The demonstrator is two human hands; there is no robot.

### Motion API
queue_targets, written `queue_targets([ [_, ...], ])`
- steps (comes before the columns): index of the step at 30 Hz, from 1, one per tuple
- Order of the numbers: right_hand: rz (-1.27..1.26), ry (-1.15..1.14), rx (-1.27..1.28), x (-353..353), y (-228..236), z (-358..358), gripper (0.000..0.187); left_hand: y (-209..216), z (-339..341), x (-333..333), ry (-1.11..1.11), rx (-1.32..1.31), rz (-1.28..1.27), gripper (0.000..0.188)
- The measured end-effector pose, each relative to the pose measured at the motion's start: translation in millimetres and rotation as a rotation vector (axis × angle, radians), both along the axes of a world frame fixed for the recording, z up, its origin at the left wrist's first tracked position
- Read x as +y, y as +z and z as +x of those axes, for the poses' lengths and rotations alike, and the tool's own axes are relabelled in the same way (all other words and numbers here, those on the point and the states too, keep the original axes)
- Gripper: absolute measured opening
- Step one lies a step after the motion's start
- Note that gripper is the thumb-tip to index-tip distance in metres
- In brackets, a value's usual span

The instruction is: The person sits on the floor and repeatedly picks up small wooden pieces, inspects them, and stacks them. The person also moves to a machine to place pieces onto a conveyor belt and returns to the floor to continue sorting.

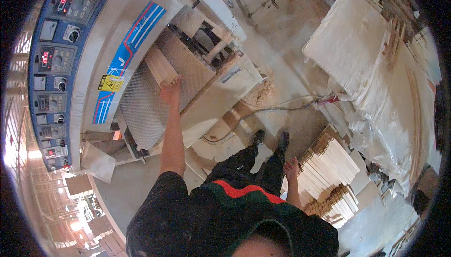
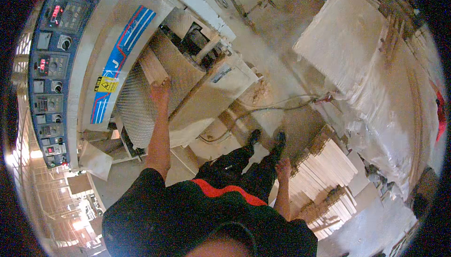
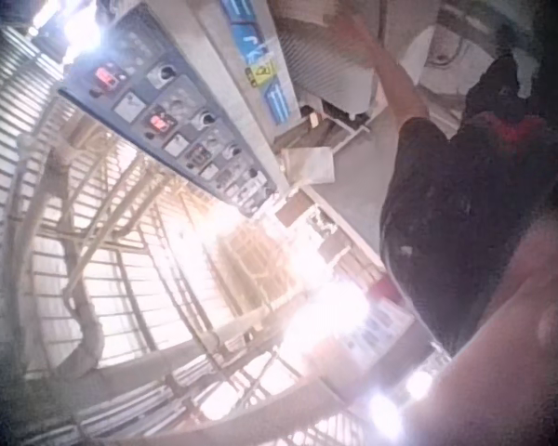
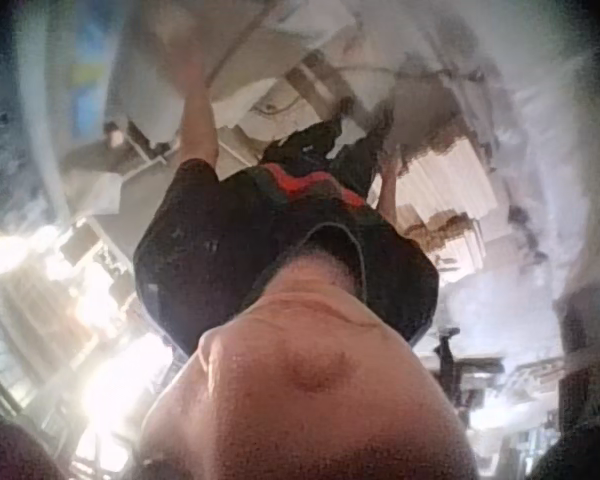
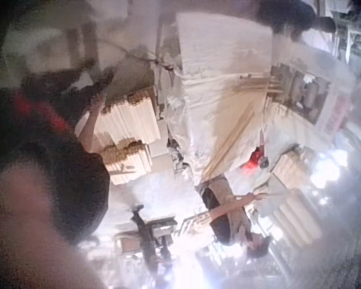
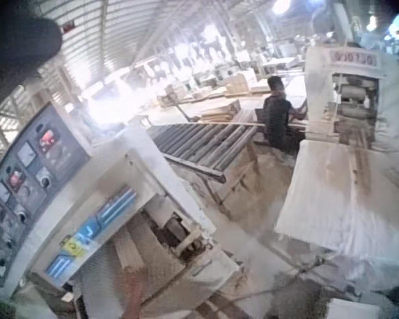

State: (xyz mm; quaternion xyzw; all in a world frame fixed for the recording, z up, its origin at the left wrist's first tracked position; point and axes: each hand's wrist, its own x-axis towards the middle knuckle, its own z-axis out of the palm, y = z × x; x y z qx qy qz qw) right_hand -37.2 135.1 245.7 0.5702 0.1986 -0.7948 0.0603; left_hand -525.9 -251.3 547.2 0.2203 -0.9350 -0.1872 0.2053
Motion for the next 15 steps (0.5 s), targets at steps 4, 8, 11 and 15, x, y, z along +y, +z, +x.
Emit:
queue_targets([
  [4,0.110,-0.033,-0.055,-45.0,2.8,10.5,0.056,-18.9,-13.6,-25.2,-0.017,-0.034,0.006,0.091],
  [8,0.229,-0.060,0.021,-90.4,-8.4,49.6,0.050,-11.0,0.3,-4.3,0.062,-0.076,-0.112,0.086],
  [11,0.331,-0.089,-0.005,-118.0,2.5,57.4,0.049,-20.5,2.5,11.2,-0.109,0.067,-0.343,0.078],
  [15,0.311,-0.124,-0.076,-152.9,47.5,78.0,0.046,-33.2,43.5,73.0,-0.722,0.334,-0.281,0.060],
])
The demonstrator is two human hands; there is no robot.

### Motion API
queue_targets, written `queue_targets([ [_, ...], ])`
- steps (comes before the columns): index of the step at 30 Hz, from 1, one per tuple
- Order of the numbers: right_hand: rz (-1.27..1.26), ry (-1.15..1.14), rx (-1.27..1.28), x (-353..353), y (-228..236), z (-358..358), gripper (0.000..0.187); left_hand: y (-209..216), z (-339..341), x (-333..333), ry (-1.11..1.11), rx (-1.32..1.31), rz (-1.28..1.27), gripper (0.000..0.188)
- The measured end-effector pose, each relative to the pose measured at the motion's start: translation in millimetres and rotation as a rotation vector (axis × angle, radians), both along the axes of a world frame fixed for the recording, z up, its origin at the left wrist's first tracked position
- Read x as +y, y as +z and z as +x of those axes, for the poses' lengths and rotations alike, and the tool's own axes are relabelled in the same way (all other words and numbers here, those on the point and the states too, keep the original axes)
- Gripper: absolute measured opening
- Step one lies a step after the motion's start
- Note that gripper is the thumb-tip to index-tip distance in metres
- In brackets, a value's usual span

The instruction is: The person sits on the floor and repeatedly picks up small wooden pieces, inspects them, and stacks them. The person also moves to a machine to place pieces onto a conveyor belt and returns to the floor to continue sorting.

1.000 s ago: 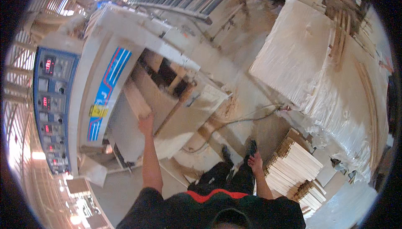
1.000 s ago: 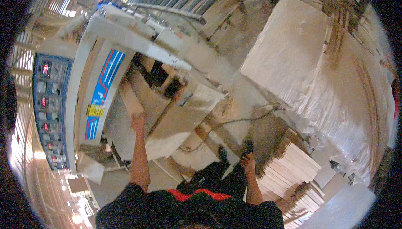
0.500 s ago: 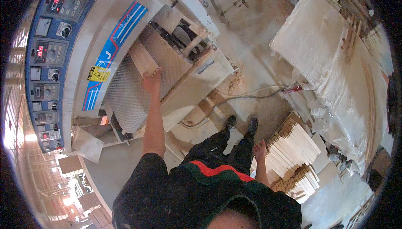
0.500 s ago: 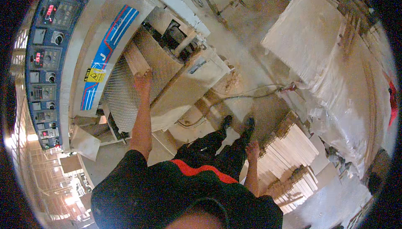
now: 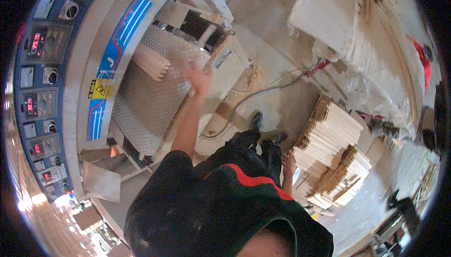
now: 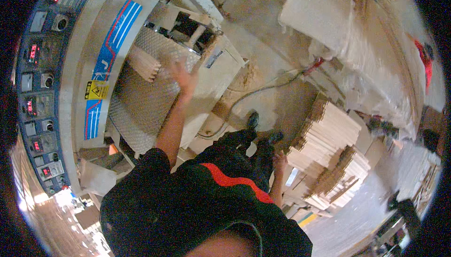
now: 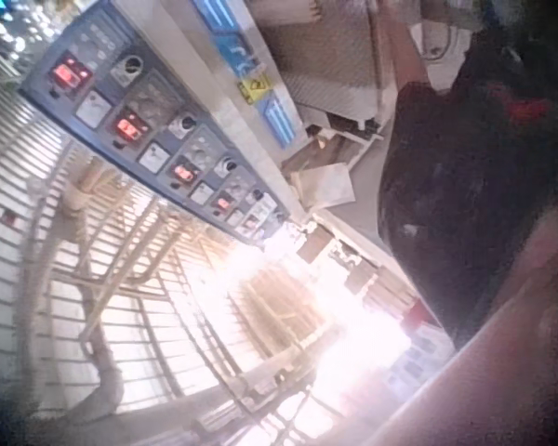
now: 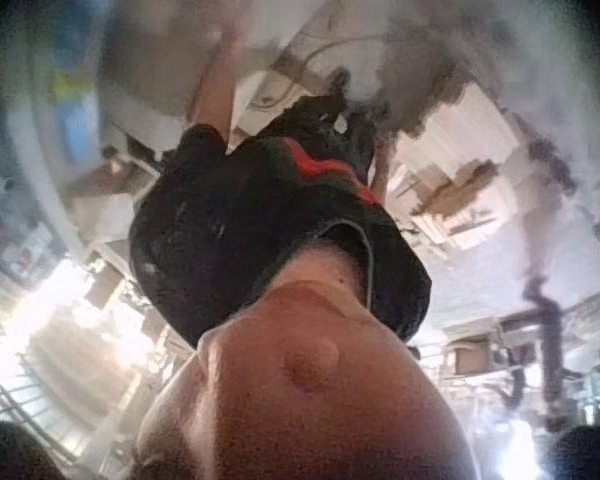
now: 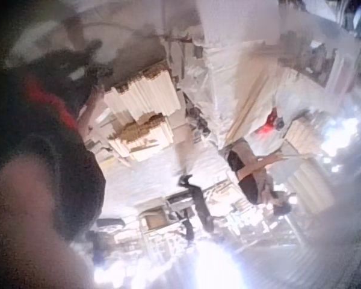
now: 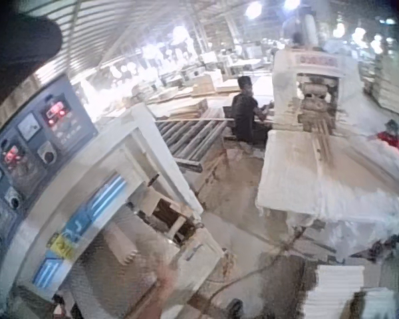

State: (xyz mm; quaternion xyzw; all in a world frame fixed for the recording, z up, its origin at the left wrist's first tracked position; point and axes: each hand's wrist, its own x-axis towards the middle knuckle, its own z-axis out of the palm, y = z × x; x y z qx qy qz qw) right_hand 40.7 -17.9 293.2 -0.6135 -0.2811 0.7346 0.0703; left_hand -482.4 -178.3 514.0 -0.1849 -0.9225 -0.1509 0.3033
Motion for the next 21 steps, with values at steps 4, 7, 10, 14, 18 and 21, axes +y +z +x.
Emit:
queue_targets([
  [4,-0.105,-0.207,0.003,-40.0,-12.6,45.5,0.047,-19.0,92.4,105.5,-0.575,-0.334,0.023,0.044],
  [7,-0.106,-0.426,0.045,-80.4,-16.1,66.6,0.049,-28.2,175.6,172.4,-0.973,-0.578,-0.053,0.039],
  [10,-0.127,-0.549,0.001,-124.8,-21.3,102.5,0.050,-34.9,259.1,192.2,-1.218,-0.669,-0.117,0.035],
  [14,-0.181,-0.818,-0.059,-178.9,-29.3,132.4,0.040,-46.3,342.4,193.5,-1.372,-0.876,-0.278,0.028],
  [18,-0.217,-1.015,-0.109,-188.0,-29.4,165.9,0.034,-50.3,395.7,187.4,-1.424,-0.913,-0.418,0.026],
  [21,-0.213,-0.938,-0.149,-167.0,-17.4,198.6,0.035,-60.4,421.6,192.3,-1.400,-0.981,-0.499,0.030],
])
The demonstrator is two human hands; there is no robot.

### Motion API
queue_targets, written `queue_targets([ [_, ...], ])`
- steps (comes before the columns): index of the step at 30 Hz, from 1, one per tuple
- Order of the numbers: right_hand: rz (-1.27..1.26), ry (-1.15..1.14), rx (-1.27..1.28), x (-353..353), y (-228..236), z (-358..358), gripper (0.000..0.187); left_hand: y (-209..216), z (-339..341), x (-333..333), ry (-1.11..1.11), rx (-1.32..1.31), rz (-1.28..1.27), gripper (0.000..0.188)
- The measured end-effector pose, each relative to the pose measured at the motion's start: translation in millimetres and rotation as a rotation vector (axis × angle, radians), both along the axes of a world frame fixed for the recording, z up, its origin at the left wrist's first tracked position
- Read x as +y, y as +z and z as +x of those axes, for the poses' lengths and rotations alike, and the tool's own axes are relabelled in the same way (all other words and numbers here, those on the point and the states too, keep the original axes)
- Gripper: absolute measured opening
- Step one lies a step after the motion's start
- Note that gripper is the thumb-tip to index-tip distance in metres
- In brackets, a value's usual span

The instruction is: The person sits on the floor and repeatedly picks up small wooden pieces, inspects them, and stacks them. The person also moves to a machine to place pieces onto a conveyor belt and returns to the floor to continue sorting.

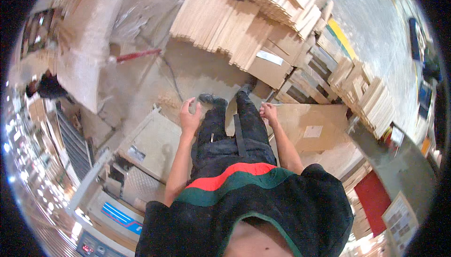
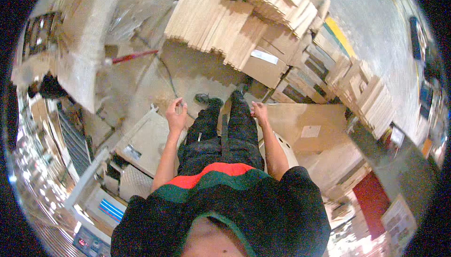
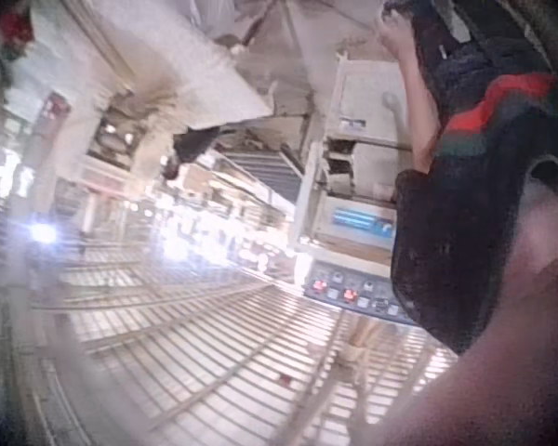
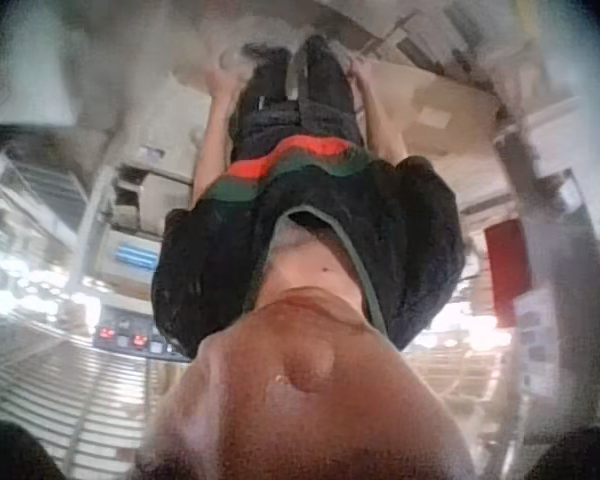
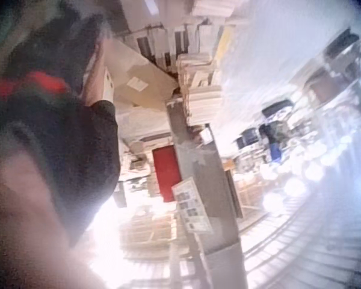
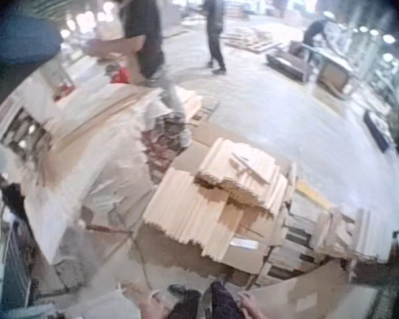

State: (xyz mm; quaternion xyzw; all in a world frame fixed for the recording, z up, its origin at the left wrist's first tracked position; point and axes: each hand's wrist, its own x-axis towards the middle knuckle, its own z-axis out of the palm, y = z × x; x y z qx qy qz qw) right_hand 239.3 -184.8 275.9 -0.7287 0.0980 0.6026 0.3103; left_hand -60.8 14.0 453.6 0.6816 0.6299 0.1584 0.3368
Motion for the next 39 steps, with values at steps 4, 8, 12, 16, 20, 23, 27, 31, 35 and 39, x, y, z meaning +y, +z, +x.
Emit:
queue_targets([
  [4,0.041,0.010,-0.089,30.2,-12.3,38.4,0.037,-13.3,47.3,26.7,0.027,-0.036,-0.216,0.029],
  [8,0.114,-0.034,-0.142,75.8,-46.8,62.0,0.039,-97.7,87.8,57.2,0.186,-0.290,-0.591,0.034],
  [12,0.143,-0.075,-0.176,123.2,-115.0,59.9,0.033,-252.6,126.4,108.3,0.410,-0.499,-1.002,0.049],
  [16,0.090,-0.021,-0.191,148.8,-210.0,35.2,0.038,-414.7,152.4,146.2,0.784,-0.777,-1.064,0.074],
  [20,0.110,-0.055,-0.116,203.2,-285.0,21.1,0.048,-494.5,195.1,178.3,1.078,-0.656,-1.018,0.083],
  [23,0.139,-0.028,-0.243,245.9,-346.1,1.9,0.060,-532.4,207.1,187.4,1.066,-0.682,-1.030,0.077],
  [27,0.159,0.012,-0.298,301.7,-360.6,-20.8,0.074,-532.7,207.4,188.6,1.073,-0.527,-1.049,0.066],
  [31,0.088,0.037,-0.226,320.0,-340.6,-17.3,0.081,-528.9,209.4,189.2,1.151,-0.437,-1.004,0.063],
  [35,0.147,0.047,-0.312,304.5,-355.3,-21.8,0.076,-529.9,204.0,189.7,1.080,-0.478,-1.077,0.064],
  [39,0.132,0.069,-0.288,304.4,-340.4,-13.7,0.070,-531.7,179.5,182.3,0.963,-0.482,-1.072,0.063],
])
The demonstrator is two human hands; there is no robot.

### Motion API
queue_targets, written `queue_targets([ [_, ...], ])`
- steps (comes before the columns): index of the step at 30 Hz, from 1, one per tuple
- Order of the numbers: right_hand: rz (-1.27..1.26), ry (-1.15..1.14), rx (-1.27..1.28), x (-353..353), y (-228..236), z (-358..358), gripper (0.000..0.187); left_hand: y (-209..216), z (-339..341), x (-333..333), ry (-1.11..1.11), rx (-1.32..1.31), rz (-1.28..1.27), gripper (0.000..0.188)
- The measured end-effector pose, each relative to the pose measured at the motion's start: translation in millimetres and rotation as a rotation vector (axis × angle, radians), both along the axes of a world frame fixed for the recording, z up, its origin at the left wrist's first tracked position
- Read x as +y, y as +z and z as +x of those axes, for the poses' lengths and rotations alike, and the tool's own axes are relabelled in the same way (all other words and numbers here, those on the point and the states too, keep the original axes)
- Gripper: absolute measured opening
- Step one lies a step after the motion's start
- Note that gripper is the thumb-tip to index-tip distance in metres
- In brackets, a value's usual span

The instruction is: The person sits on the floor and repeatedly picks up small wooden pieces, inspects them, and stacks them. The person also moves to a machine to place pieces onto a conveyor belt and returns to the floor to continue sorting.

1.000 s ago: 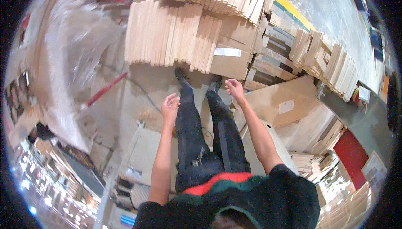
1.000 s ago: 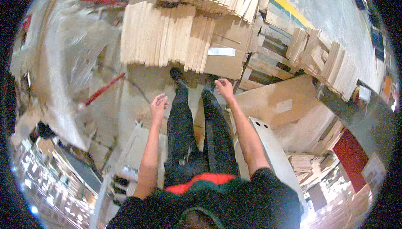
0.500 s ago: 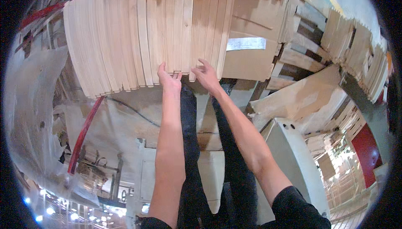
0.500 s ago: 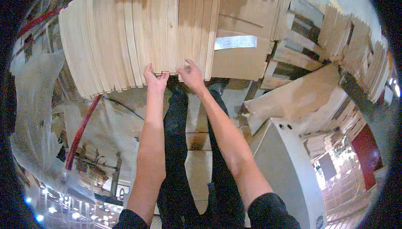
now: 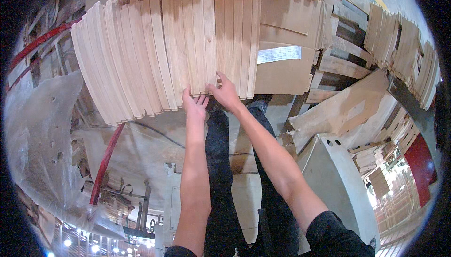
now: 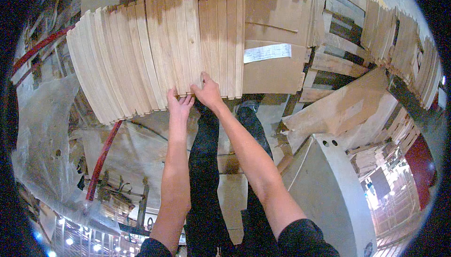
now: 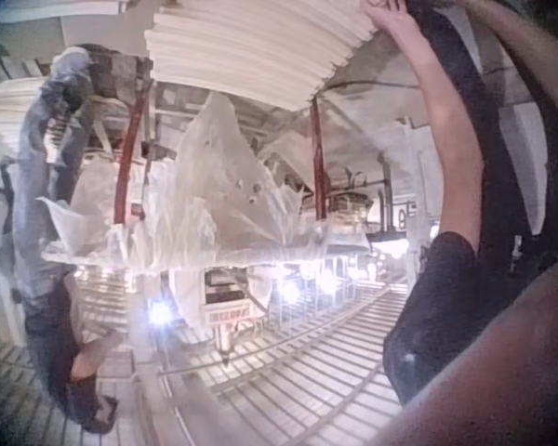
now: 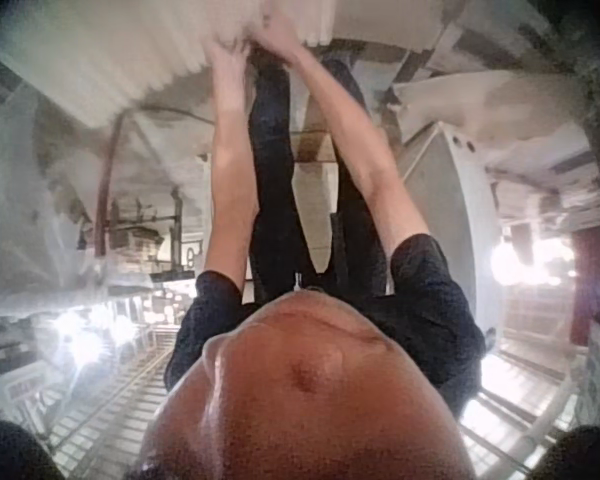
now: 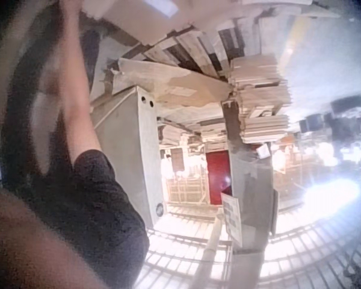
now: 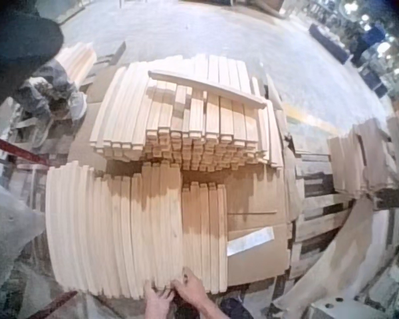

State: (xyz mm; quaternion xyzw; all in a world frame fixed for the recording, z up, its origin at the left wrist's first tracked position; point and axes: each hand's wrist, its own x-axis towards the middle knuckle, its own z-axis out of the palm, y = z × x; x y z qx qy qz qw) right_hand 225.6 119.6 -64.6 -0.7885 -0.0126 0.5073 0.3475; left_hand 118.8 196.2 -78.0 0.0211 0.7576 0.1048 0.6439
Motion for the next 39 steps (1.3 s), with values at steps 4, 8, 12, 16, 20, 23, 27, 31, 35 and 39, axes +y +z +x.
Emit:
queue_targets([
  [4,0.002,-0.017,-0.015,0.4,-1.2,5.4,0.070,29.9,-18.1,13.5,-0.636,0.036,-0.035,0.050],
  [8,0.022,-0.012,-0.095,-1.6,-7.6,-0.9,0.066,29.3,-47.2,44.7,-1.463,0.383,0.317,0.041],
  [12,0.040,-0.049,-0.054,-15.2,-15.7,-2.2,0.060,43.3,-26.5,65.7,-1.727,0.493,0.742,0.039],
  [16,-0.056,-0.041,-0.048,-39.1,-24.3,-11.6,0.062,24.0,-34.5,75.9,-1.780,0.400,0.730,0.037],
  [20,-0.312,-0.012,-0.340,-81.1,-28.1,-5.4,0.086,20.2,-23.3,56.9,-1.543,0.473,0.868,0.028],
  [23,-0.448,0.074,-0.508,-103.9,-19.7,-6.8,0.105,19.5,-1.9,41.3,-1.342,0.447,0.878,0.025],
  [27,-0.438,0.168,-0.399,-102.0,-20.5,-17.2,0.124,23.7,0.2,4.4,-1.401,0.511,0.995,0.022],
  [31,-0.481,0.062,-0.451,-84.7,-37.2,-37.9,0.127,-14.2,-44.8,-54.4,-1.258,0.177,0.541,0.022],
  [35,-0.408,-0.019,-0.525,-98.4,-45.4,-40.1,0.124,-34.6,-17.6,-94.2,-0.864,-0.060,0.200,0.032],
  [39,-0.257,-0.060,-0.564,-123.1,-58.7,-37.0,0.116,-53.3,-2.1,-108.5,-0.766,-0.064,0.224,0.032],
])
